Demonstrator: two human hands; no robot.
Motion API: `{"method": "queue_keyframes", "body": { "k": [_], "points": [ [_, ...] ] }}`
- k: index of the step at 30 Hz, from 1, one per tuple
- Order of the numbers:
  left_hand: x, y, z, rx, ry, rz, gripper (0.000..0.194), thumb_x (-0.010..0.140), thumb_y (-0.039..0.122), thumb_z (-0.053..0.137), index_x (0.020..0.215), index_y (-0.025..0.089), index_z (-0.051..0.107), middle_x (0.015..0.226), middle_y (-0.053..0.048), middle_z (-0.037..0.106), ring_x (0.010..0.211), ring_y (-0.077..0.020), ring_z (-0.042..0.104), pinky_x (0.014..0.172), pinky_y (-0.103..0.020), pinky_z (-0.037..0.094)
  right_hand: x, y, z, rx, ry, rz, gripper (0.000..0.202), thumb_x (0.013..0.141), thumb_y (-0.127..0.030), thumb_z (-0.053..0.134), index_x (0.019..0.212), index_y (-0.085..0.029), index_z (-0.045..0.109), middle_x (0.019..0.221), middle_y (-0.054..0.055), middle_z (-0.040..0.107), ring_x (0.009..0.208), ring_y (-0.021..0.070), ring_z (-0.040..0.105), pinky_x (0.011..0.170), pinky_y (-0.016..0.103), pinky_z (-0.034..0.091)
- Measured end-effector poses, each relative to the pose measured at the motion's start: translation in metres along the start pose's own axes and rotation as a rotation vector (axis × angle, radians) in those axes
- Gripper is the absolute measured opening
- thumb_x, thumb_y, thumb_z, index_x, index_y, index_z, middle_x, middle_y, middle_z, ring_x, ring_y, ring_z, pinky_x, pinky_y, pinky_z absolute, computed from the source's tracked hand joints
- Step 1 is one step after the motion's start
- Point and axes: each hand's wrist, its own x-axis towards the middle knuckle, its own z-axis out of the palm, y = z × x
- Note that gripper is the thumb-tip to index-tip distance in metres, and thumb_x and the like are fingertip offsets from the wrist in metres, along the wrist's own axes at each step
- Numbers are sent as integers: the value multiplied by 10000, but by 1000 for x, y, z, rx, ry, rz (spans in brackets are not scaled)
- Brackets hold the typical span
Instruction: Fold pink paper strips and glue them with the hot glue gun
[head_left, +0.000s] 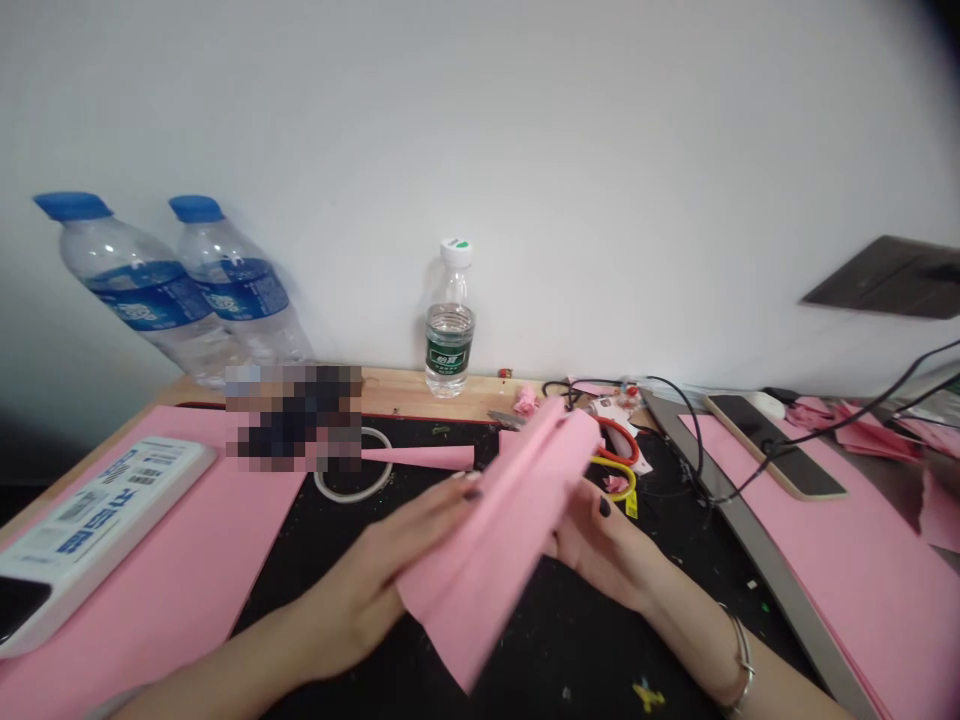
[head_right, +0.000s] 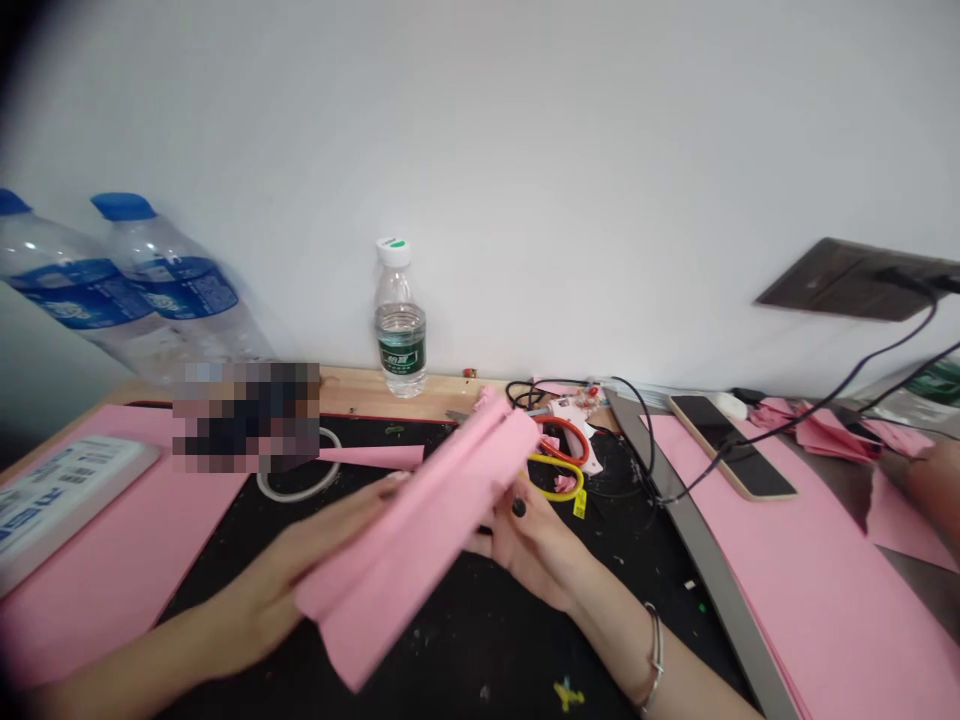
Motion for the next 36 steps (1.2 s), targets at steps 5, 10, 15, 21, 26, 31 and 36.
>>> {"method": "queue_keyframes", "body": {
  "k": [5,10,15,21,26,31,36],
  "points": [
    [3,10,10,359,-413,200,586,753,165,609,1307,323,499,1535,-15,228,1403,-344,129,1098,-586,165,-2,2,10,-28,-11,57,616,655,-364,804,1202,-242,548,1346,132,529,1125,303,576,948,511,430],
    [6,13,11,315,-420,198,721,733,363,695,1388,290,403,1529,-73,243,1395,-359,147,1100,-575,173,2,4,11,-98,101,-8,323,748,-240,725,1054,-201,628,1095,90,686,958,231,657,864,401,503],
    [4,12,9,288,-388,216,698,744,413,692,1376,285,425,1552,-77,150,1387,-377,171,1106,-558,189,3,5,8,-108,143,-43,281,744,-251,713,1010,-195,643,1031,72,704,917,224,664,837,378,515],
    [3,16,6,160,-158,202,367,814,301,580,1173,230,563,1438,-100,420,1296,-294,416,1059,-406,356,6,5,6,-16,277,-76,277,713,-224,742,961,-192,625,882,29,715,782,180,663,738,309,529],
    [0,7,8,124,-7,44,328,845,252,557,1158,245,458,1277,-78,562,1190,-233,518,999,-371,423,7,5,6,-5,373,-91,329,668,-232,780,951,-187,618,800,3,689,660,149,627,635,270,521],
    [1,3,7,196,-50,63,342,870,213,525,1195,271,436,1271,-41,561,1174,-195,527,1013,-344,416,3,-2,9,-132,417,-42,434,653,-258,768,1035,-208,569,767,-18,654,608,143,597,585,265,495],
    [0,16,0,326,-68,45,334,878,218,507,1206,263,460,1264,-37,575,1169,-187,536,1020,-329,416,0,-40,11,-680,374,-94,528,754,-313,642,1245,-225,468,1048,59,647,898,235,622,751,347,496]
  ]
}}
